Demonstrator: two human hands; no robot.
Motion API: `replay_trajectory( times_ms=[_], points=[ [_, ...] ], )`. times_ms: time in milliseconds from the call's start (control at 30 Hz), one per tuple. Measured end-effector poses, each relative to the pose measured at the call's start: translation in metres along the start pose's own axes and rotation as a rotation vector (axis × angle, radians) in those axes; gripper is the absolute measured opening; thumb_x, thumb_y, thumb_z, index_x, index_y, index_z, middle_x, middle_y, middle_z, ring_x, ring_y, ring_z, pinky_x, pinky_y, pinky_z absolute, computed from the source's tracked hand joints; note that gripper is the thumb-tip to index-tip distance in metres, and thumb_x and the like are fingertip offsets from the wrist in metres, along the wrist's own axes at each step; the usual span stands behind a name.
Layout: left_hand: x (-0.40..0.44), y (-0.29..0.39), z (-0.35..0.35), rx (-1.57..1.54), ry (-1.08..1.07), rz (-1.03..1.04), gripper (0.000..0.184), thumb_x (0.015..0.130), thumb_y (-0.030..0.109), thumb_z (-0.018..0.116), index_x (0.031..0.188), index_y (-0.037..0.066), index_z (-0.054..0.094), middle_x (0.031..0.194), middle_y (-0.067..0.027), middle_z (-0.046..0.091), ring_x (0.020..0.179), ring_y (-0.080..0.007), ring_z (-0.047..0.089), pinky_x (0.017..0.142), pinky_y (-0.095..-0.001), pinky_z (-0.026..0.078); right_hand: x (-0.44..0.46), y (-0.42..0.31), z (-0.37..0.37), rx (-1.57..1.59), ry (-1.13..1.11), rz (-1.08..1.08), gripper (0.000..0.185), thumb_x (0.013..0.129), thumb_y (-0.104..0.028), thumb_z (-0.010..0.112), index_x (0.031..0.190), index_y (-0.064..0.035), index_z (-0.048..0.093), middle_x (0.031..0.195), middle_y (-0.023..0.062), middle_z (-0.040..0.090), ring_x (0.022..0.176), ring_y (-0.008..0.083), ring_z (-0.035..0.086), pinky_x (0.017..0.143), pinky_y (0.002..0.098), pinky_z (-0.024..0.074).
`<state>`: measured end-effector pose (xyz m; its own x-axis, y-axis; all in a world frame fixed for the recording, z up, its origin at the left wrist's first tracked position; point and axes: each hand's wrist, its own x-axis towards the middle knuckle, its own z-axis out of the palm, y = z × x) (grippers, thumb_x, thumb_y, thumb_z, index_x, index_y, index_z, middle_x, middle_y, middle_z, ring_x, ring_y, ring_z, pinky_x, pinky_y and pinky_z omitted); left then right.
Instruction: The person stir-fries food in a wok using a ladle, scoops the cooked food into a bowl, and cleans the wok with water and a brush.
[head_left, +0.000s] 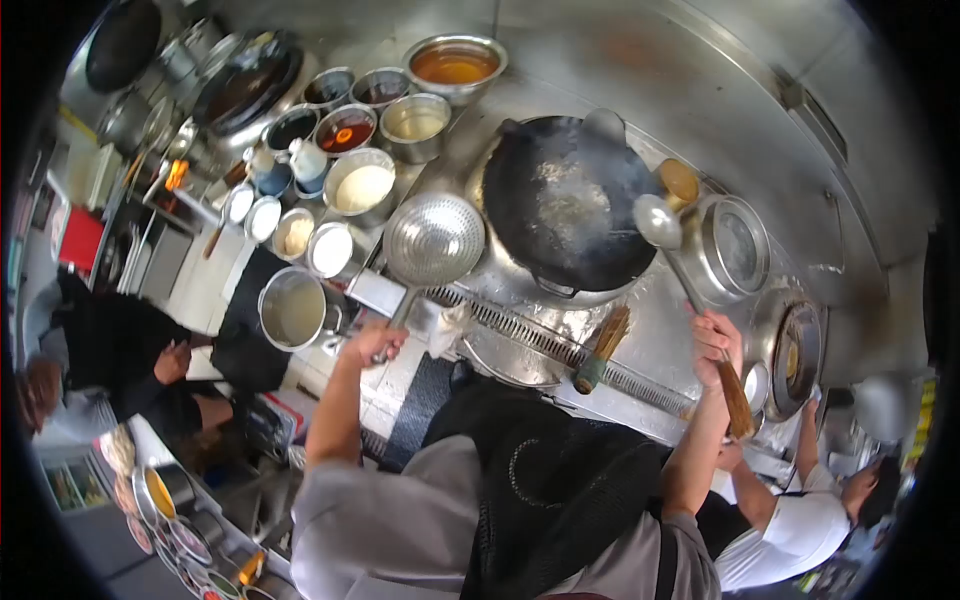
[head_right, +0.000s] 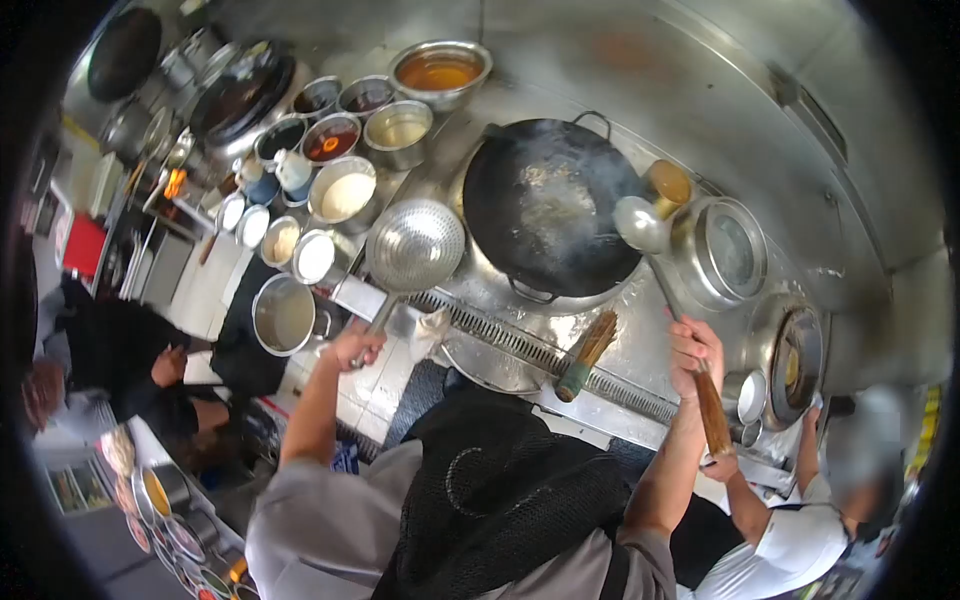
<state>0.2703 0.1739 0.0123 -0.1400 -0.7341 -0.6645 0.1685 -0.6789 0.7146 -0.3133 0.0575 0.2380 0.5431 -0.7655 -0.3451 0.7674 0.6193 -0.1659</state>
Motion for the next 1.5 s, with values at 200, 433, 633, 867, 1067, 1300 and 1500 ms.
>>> replay_trajectory(
  times_ms=[200,433,633,867,1067,1300,1500],
  points=[
    [-0.089,0.028,0.075,-0.056,0.098,0.155,0.014,0.083,0.011,0.064,0.084,0.004,0.052,0.062,-0.0032,0.049,0.043,-0.0112,0.046,0.038,-0.0251,0.034,0.025,0.037,0.019,-0.282,0.295,-0.016,0.02,0.101,-0.017,0.045,0.088,-0.0031,0.051,0.06,-0.0051,0.041,0.042,0.003,0.04,0.035,0.0226,0.0383],
    [-0.067,0.108,0.158,0.133,0.202,0.299,0.012,0.081,0.007,0.061,0.083,0.0,0.051,0.062,-0.0033,0.049,0.045,-0.0122,0.047,0.039,-0.0267,0.033,0.049,0.051,0.028,-0.586,0.124,-0.117,0.016,0.098,-0.013,0.051,0.083,-0.0071,0.049,0.068,-0.0031,0.047,0.045,0.0003,0.041,0.035,0.0197,0.0344],
    [0.038,0.132,0.217,0.205,0.033,0.258,0.008,0.077,0.004,0.06,0.081,0.0,0.054,0.061,-0.0057,0.054,0.048,-0.0137,0.05,0.044,-0.03,0.038,0.099,0.067,-0.001,-1.19,0.345,-0.447,0.034,0.087,-0.011,0.061,0.117,0.0018,0.05,0.071,0.0078,0.056,0.048,0.0124,0.052,0.041,0.0321,0.0442],
    [0.07,0.145,0.27,0.29,0.019,0.177,0.034,0.074,0.003,0.063,0.102,-0.009,0.047,0.071,-0.0099,0.056,0.055,-0.0175,0.056,0.047,-0.0326,0.044,0.099,0.079,-0.056,-2.187,0.475,-0.527,0.065,0.087,-0.011,0.056,0.148,-0.006,0.035,0.101,0.0287,0.066,0.089,0.0461,0.066,0.081,0.0518,0.0521],
    [0.086,0.139,0.242,0.708,0.391,0.565,0.062,0.073,0.003,0.061,0.131,-0.009,0.042,0.119,-0.0247,0.055,0.103,-0.0319,0.055,0.091,-0.0393,0.042,0.077,0.076,-0.105,-2.253,0.457,-0.198,0.069,0.086,-0.011,0.051,0.152,-0.0144,0.031,0.105,0.0276,0.066,0.091,0.042,0.068,0.081,0.0494,0.0543],
    [0.045,0.133,0.247,1.032,0.624,0.875,0.083,0.077,-0.005,0.058,0.15,0.005,0.02,0.138,-0.0318,0.048,0.12,-0.0478,0.052,0.099,-0.0488,0.043,0.042,0.076,-0.053,-1.698,0.38,-0.467,0.059,0.078,-0.01,0.057,0.135,0.0006,0.05,0.118,0.0318,0.061,0.109,0.0403,0.062,0.096,0.0432,0.0491],
    [0.079,0.105,0.216,0.95,0.579,1.159,0.075,0.077,-0.001,0.054,0.146,-0.001,0.026,0.13,-0.0295,0.05,0.112,-0.0465,0.056,0.099,-0.0452,0.043,0.062,0.094,-0.037,-1.566,0.184,-0.67,0.053,0.08,-0.006,0.06,0.131,0.0017,0.052,0.105,0.0274,0.067,0.099,0.0411,0.066,0.092,0.0437,0.0496]
  ],
)
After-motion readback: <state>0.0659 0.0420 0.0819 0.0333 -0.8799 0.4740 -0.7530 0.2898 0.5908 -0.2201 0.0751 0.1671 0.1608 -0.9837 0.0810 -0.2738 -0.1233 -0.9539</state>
